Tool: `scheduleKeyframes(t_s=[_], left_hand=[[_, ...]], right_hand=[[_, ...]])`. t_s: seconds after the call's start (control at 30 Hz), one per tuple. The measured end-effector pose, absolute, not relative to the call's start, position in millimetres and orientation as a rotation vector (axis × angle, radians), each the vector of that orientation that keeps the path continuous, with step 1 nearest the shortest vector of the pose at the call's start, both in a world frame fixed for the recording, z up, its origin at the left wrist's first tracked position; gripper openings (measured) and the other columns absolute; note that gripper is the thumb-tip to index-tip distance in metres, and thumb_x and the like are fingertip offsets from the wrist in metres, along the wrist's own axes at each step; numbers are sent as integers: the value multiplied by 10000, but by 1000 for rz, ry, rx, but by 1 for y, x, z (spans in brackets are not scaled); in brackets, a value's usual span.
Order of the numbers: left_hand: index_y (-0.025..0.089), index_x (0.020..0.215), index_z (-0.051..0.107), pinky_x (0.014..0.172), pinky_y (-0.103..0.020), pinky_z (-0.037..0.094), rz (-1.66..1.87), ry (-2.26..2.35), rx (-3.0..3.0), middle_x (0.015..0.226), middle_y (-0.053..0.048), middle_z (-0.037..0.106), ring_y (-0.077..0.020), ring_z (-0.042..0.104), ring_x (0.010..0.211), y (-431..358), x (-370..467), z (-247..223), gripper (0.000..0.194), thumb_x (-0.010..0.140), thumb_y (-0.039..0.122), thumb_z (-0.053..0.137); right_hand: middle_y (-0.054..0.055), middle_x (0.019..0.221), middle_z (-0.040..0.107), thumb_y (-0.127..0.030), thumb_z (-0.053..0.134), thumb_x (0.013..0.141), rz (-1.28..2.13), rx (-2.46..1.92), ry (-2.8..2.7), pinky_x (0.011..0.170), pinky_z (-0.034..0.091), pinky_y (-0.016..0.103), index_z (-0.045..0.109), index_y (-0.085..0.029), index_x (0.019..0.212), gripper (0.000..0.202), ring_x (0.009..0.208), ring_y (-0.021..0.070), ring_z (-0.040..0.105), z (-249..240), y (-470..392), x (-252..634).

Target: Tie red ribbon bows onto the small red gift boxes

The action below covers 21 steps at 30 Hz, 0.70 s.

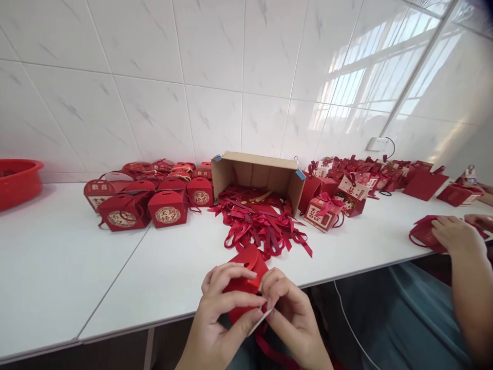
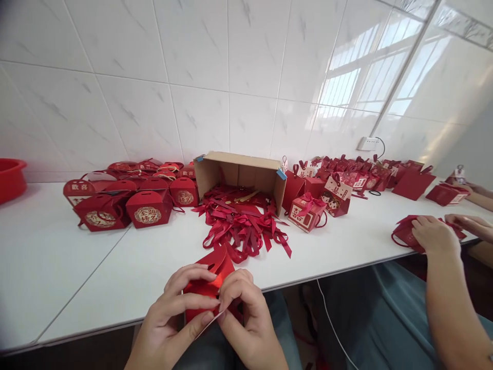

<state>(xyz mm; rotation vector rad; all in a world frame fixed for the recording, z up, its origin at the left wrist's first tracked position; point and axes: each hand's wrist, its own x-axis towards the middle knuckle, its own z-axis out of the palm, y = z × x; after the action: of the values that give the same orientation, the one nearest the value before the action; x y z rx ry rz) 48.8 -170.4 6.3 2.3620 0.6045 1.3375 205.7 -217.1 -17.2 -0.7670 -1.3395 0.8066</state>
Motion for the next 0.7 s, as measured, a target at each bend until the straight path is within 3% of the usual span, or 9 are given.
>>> scheduleKeyframes(t_s=[0.2, 0.43, 0.6, 0.7], left_hand=[[276, 835, 666, 874, -389, 438, 1396, 674, 2421, 1057, -42, 618, -223, 522, 1077, -173, 54, 11, 74, 845, 225, 613], [253, 906, 634, 933, -402, 379, 1300, 716, 2558, 1050, -46, 625, -221, 517, 1067, -179, 49, 15, 93, 866, 201, 567], [247, 1015, 620, 911, -364, 413, 1301, 654, 2600, 1089, -58, 596, -199, 492, 1088, -182, 44, 23, 250, 851, 80, 533], [255, 955, 646, 908, -374, 414, 1363, 613, 2651, 1047, -43, 618, -200, 506, 1058, -179, 43, 31, 253, 835, 56, 546]], right_hand=[[31, 811, 479, -287, 545, 878, 853, -724, -1289, 708, 400, 313, 524, -228, 807, 95, 800, 183, 479, -13, -215, 206], [31, 826, 482, -255, 522, 889, 856, -723, -1299, 703, 414, 301, 517, -229, 818, 77, 806, 182, 497, -17, -217, 204], [24, 824, 480, -263, 504, 903, 855, -750, -1311, 693, 420, 290, 514, -235, 831, 78, 797, 175, 501, -15, -220, 201], [24, 823, 488, -270, 503, 905, 829, -762, -1308, 699, 424, 287, 520, -235, 844, 72, 801, 175, 508, -15, -220, 201]])
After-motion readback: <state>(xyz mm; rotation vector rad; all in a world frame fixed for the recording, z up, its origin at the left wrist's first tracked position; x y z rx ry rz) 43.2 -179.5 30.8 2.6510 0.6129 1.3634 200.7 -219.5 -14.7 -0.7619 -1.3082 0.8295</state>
